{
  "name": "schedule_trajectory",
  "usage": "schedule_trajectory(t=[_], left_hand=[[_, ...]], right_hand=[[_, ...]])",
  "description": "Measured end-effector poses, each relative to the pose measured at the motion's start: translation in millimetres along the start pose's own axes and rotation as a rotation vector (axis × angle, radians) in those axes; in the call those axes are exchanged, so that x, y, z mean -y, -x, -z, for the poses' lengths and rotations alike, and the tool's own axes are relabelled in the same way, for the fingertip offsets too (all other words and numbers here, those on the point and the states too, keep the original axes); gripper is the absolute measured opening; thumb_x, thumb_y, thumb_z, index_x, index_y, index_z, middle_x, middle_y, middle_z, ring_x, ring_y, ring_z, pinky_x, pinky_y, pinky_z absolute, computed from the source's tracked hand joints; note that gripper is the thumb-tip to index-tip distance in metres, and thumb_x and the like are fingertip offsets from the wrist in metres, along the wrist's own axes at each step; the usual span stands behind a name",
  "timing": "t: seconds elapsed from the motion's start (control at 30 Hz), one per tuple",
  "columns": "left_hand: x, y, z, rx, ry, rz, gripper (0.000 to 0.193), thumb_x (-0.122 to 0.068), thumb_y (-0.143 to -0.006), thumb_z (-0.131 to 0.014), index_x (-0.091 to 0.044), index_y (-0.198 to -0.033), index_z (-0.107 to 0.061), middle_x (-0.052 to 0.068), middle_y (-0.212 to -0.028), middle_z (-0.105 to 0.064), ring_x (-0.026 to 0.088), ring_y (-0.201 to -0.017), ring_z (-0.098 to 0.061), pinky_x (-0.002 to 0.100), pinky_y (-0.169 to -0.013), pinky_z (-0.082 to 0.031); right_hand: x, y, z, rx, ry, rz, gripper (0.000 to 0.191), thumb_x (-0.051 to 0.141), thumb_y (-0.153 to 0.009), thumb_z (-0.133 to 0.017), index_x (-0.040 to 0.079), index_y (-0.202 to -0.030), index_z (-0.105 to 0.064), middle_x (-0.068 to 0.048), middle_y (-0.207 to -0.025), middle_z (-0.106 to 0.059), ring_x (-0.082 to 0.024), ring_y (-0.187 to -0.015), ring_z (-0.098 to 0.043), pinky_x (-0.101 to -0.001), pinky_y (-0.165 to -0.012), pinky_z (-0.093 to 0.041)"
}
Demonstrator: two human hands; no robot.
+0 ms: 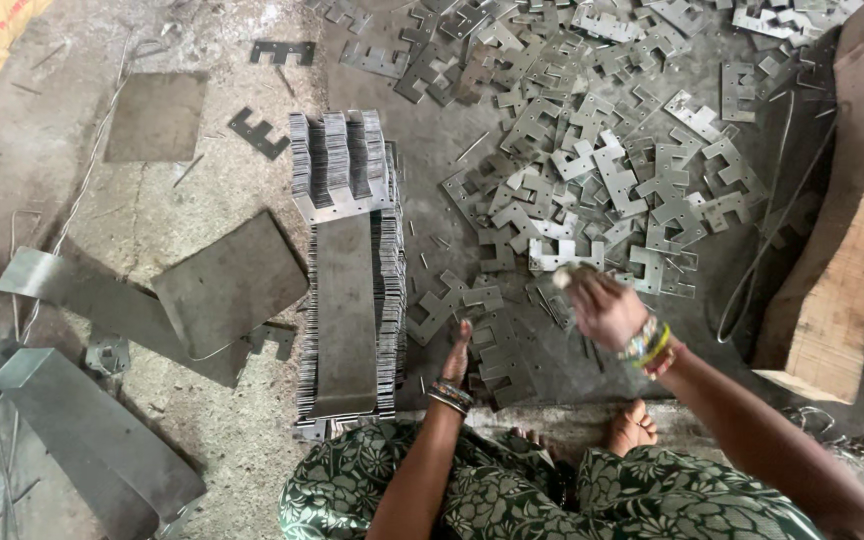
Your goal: The person sits on the floor and sorts small metal brackets from a large pile into neat stacks. They pick up individual pieces, align them, and place them into organized piles while occasionally adjusting the stacks.
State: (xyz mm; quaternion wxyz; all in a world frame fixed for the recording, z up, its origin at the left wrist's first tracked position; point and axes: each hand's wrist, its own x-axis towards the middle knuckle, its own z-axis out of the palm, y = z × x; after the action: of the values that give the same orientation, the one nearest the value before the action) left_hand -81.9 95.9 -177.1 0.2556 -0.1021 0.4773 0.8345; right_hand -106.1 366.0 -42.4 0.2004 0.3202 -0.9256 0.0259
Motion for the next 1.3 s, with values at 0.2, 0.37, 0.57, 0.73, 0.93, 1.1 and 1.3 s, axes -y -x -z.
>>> schedule_trajectory(t=[0.2, 0.37, 0.57, 0.73, 0.93, 1.1, 1.3], left_hand=[[34, -22, 19, 0.233, 0.323, -0.136, 0.061, -0.022, -0.109, -0.03, -0.005, -0.164, -0.011, 0.003, -0.172, -0.013, 0.02, -0.159, -0.013, 0.042, -0.132, -0.012], [34, -16, 27, 0.293, 0.764, -0.187, 0.058, -0.023, -0.113, -0.028, -0.001, -0.164, -0.011, 0.004, -0.173, -0.012, 0.02, -0.159, -0.011, 0.04, -0.133, -0.01], [10, 8, 28, -0.036, -0.074, -0.163, 0.086, -0.058, -0.105, -0.038, 0.003, -0.161, -0.019, 0.009, -0.171, -0.016, 0.02, -0.157, -0.011, 0.037, -0.128, -0.007], [22, 1, 35, -0.043, -0.055, -0.122, 0.09, -0.066, -0.103, -0.034, -0.001, -0.162, -0.015, 0.005, -0.172, -0.012, 0.017, -0.159, -0.008, 0.036, -0.128, -0.005], [39, 0, 47, -0.052, 0.303, 0.104, 0.091, -0.072, -0.098, -0.036, -0.009, -0.163, -0.022, 0.004, -0.164, -0.033, 0.02, -0.147, -0.037, 0.039, -0.12, -0.031], [45, 9, 53, 0.115, 0.51, 0.181, 0.091, -0.074, -0.097, -0.042, -0.004, -0.156, -0.041, 0.012, -0.139, -0.058, 0.027, -0.118, -0.061, 0.043, -0.099, -0.053], [53, 7, 56, 0.071, 0.461, 0.272, 0.092, -0.075, -0.092, -0.048, -0.005, -0.152, -0.046, 0.013, -0.137, -0.062, 0.028, -0.118, -0.063, 0.043, -0.098, -0.055]], right_hand=[[16, 4, -12, 0.221, -0.014, -0.099, 0.053, 0.012, -0.08, -0.07, -0.001, -0.131, -0.061, -0.022, -0.139, -0.061, -0.033, -0.128, -0.059, -0.0424, -0.102, -0.056], [40, 8, -24, 0.442, -0.052, -0.063, 0.064, 0.014, -0.069, -0.071, -0.007, -0.127, -0.055, -0.026, -0.126, -0.064, -0.038, -0.12, -0.061, -0.0419, -0.096, -0.057], [53, 3, -26, 0.627, -0.148, -0.273, 0.035, 0.004, -0.099, -0.055, -0.011, -0.13, -0.056, -0.025, -0.125, -0.066, -0.033, -0.116, -0.067, -0.0392, -0.091, -0.06], [41, -11, -21, -0.084, -0.061, 0.072, 0.042, 0.005, -0.083, -0.063, -0.008, -0.123, -0.06, -0.027, -0.125, -0.067, -0.034, -0.118, -0.065, -0.044, -0.092, -0.06], [7, -28, -23, 0.227, 0.003, -0.276, 0.054, 0.002, -0.079, -0.06, -0.009, -0.132, -0.056, -0.029, -0.133, -0.064, -0.039, -0.122, -0.063, -0.0412, -0.102, -0.049], [-14, -37, -28, 0.29, 0.067, -0.201, 0.062, 0.008, -0.072, -0.065, -0.012, -0.129, -0.053, -0.031, -0.129, -0.061, -0.042, -0.119, -0.061, -0.0468, -0.104, -0.05], [-8, -30, -31, 0.032, 0.014, 0.002, 0.051, 0.007, -0.082, -0.069, -0.004, -0.13, -0.057, -0.024, -0.134, -0.064, -0.034, -0.125, -0.06, -0.0447, -0.107, -0.049]])
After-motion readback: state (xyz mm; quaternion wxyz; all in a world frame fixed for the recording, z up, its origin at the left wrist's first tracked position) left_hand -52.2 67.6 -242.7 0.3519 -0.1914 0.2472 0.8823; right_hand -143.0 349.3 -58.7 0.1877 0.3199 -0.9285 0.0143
